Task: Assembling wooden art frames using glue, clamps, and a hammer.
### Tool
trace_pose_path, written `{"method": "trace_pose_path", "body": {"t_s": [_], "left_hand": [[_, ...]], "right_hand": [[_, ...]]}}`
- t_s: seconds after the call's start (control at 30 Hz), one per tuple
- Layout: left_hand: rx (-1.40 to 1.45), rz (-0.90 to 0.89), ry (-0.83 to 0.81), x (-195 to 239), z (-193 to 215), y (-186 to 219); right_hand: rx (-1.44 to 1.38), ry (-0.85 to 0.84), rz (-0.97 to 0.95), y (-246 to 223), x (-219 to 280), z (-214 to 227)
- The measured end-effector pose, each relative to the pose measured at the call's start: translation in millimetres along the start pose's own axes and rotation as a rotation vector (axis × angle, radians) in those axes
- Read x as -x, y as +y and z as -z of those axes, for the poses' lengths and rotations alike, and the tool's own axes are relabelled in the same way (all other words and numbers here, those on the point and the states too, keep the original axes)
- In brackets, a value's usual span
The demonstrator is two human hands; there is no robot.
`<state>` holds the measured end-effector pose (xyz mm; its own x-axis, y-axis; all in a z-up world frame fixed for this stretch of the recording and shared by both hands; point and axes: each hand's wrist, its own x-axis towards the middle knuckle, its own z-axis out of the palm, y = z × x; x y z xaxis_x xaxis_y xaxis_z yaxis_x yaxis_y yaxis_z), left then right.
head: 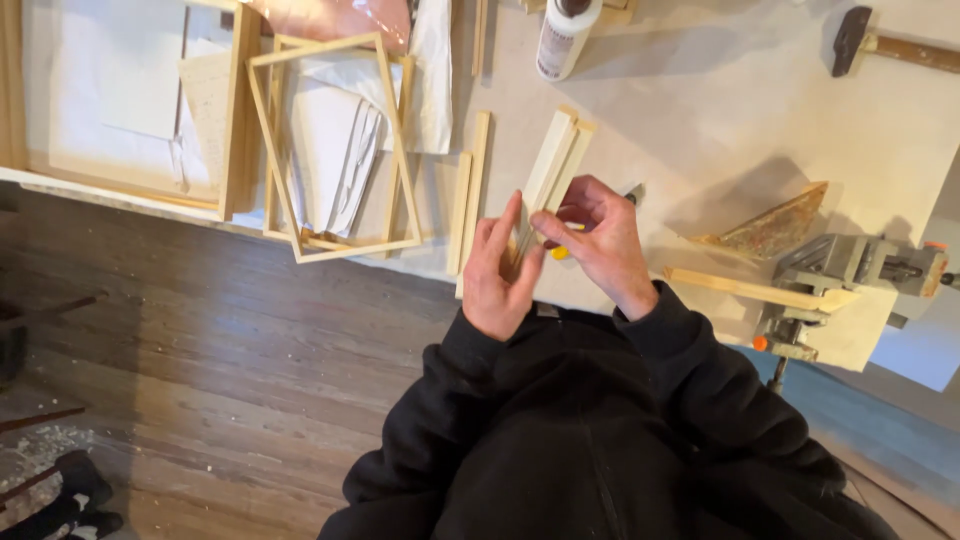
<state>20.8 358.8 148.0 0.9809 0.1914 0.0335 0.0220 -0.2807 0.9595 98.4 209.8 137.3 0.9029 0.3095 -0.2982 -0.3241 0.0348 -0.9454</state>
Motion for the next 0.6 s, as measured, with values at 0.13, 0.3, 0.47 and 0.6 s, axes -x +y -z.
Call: {"method": "trace_pose_path", "body": {"t_s": [0.13,0.3,0.47,0.6], "left_hand": [[-0.130,-0.020,-0.003,3.5,-8.1,10.9],[-0.205,-0.067,-0.036,10.8,-13.5,10.2],[-0.265,-0.124,0.022,0.3,-25.1,30.8],[-0.284,-0.181,0.083,-2.9,-39.9,38.8]], "right_hand": [[0.000,-0.030,0.020,-5.3,5.1,13.6],[-0.010,0.067,0.091,-29.8,-0.3,33.5],[-0.008,0.100,0.099,-34.8,4.2,35.5],[-0.021,0.100,0.102,-32.5,14.6,32.6]]}}
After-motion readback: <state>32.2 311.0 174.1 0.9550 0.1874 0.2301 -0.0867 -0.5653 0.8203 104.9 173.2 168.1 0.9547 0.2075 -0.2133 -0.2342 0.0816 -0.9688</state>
